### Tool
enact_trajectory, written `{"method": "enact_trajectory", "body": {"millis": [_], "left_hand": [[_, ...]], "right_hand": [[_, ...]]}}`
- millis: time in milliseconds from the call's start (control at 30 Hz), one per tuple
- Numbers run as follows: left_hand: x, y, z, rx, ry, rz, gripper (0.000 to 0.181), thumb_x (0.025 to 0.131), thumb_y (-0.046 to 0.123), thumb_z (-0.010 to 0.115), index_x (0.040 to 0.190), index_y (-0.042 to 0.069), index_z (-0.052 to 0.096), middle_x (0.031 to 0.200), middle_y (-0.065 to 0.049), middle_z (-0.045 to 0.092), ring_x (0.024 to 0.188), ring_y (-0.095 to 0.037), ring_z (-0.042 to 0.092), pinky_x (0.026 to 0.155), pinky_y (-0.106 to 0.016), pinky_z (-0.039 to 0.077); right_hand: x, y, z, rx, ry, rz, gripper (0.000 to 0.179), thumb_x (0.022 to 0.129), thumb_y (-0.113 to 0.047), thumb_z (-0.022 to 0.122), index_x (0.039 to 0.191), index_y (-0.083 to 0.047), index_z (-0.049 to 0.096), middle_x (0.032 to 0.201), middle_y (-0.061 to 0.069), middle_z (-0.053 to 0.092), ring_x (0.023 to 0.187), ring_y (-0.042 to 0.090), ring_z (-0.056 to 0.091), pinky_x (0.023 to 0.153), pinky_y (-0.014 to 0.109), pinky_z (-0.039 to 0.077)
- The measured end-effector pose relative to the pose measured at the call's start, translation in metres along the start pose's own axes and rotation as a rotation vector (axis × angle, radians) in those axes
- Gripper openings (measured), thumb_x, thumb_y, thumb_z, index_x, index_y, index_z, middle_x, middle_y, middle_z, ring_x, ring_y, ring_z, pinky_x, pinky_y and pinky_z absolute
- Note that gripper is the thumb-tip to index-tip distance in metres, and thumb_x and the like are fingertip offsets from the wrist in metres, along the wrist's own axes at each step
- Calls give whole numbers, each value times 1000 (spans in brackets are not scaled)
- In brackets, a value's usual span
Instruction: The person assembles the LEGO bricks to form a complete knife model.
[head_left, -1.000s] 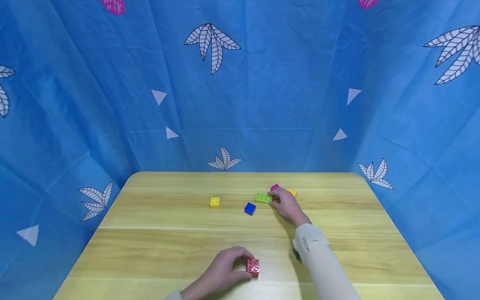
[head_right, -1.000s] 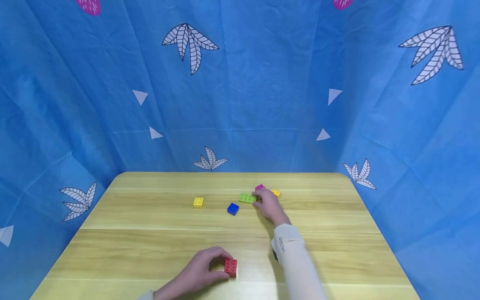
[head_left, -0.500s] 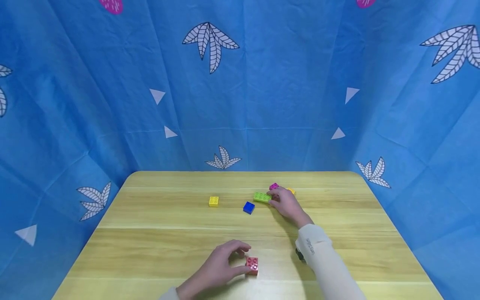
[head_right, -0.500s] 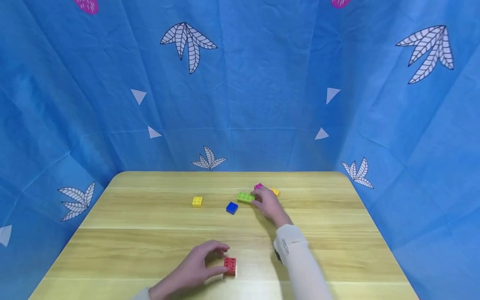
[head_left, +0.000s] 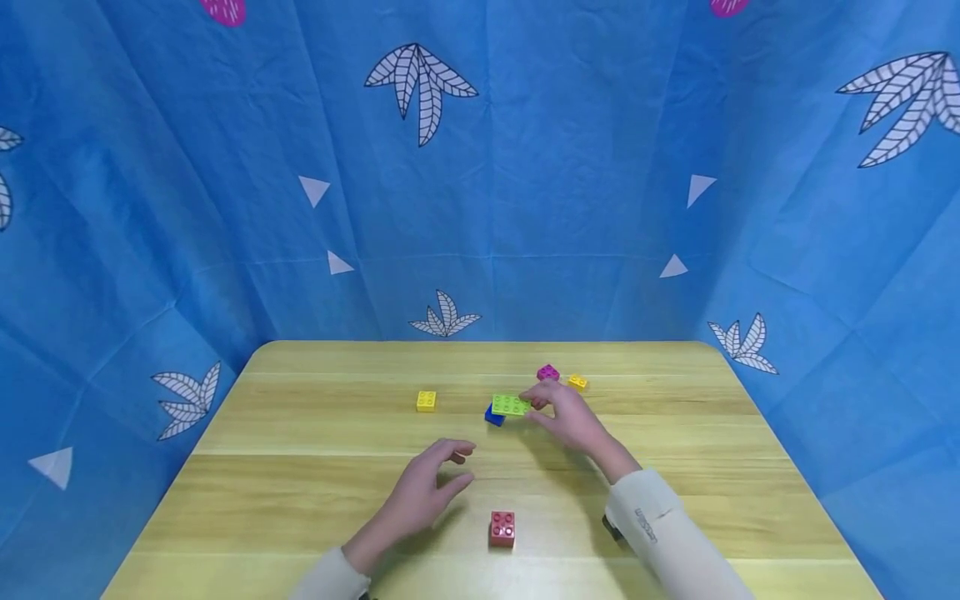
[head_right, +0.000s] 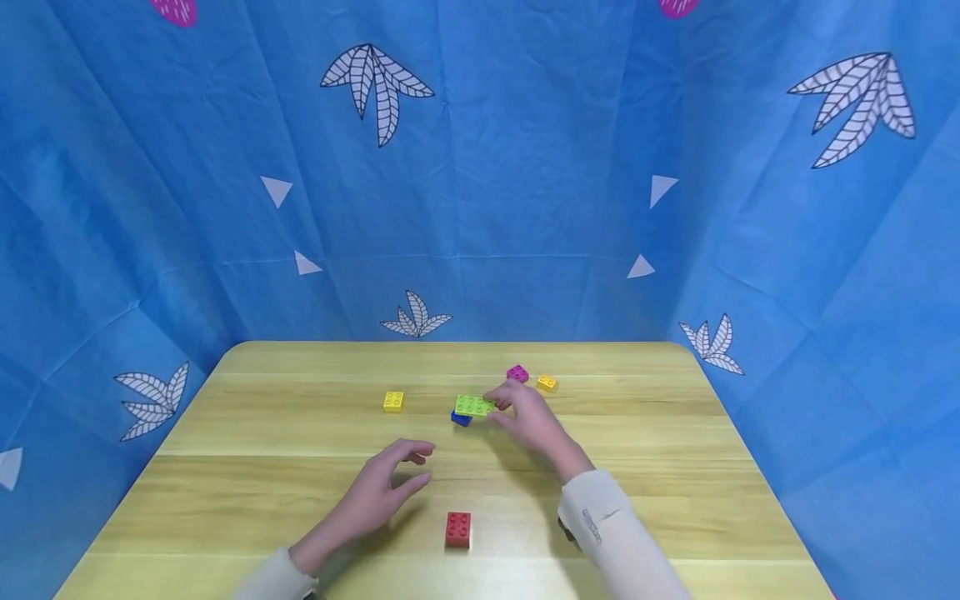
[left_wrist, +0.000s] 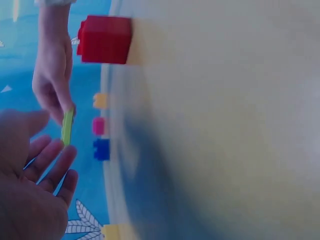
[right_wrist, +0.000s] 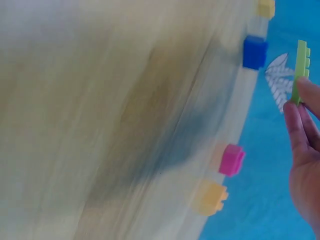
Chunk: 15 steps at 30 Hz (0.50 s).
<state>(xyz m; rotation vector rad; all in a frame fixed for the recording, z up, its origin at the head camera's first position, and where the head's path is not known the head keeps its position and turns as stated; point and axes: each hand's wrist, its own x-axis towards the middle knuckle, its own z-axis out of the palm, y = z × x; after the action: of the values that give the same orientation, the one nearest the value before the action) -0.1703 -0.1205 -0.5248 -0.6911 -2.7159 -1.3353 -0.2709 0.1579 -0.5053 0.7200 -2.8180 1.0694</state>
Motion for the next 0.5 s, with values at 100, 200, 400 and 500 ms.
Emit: {"method": "enact_trajectory", "body": {"millis": [100, 200, 400, 500], "left_hand": [[6, 1, -5, 0, 32, 8, 43, 98, 18, 71, 138, 10, 59, 130, -11, 68, 116, -22, 66, 102, -52, 55], [11, 3, -8, 6, 38, -13, 47, 97, 19, 72, 141, 11, 58, 134, -9, 66, 118, -22, 65, 105, -50, 54], [15, 8, -9, -13, 32, -55, 54, 96, 22, 75, 146, 14, 55, 141, -5, 62, 124, -20, 62, 108, -49, 52], [15, 11, -9, -11, 31, -53, 56, 95, 22, 76, 146, 16, 54, 140, -4, 63, 124, -21, 61, 107, -49, 53]], "right_hand": [[-8, -9, -1, -1, 4, -42, 32, 93, -10, 76, 124, -5, 72, 117, 8, 71, 98, 22, 68, 92, 47, 60], [-17, -17, -2, -10, 4, -89, 30, 93, -10, 76, 122, -6, 72, 115, 7, 71, 97, 21, 68, 89, 45, 61], [-34, -33, -3, 1, -19, -150, 29, 94, -12, 76, 122, -10, 73, 112, 3, 71, 95, 18, 67, 87, 45, 61], [-43, -39, -4, 8, -39, -156, 29, 93, -12, 76, 123, -11, 74, 112, 1, 70, 96, 16, 67, 87, 45, 61]]}}
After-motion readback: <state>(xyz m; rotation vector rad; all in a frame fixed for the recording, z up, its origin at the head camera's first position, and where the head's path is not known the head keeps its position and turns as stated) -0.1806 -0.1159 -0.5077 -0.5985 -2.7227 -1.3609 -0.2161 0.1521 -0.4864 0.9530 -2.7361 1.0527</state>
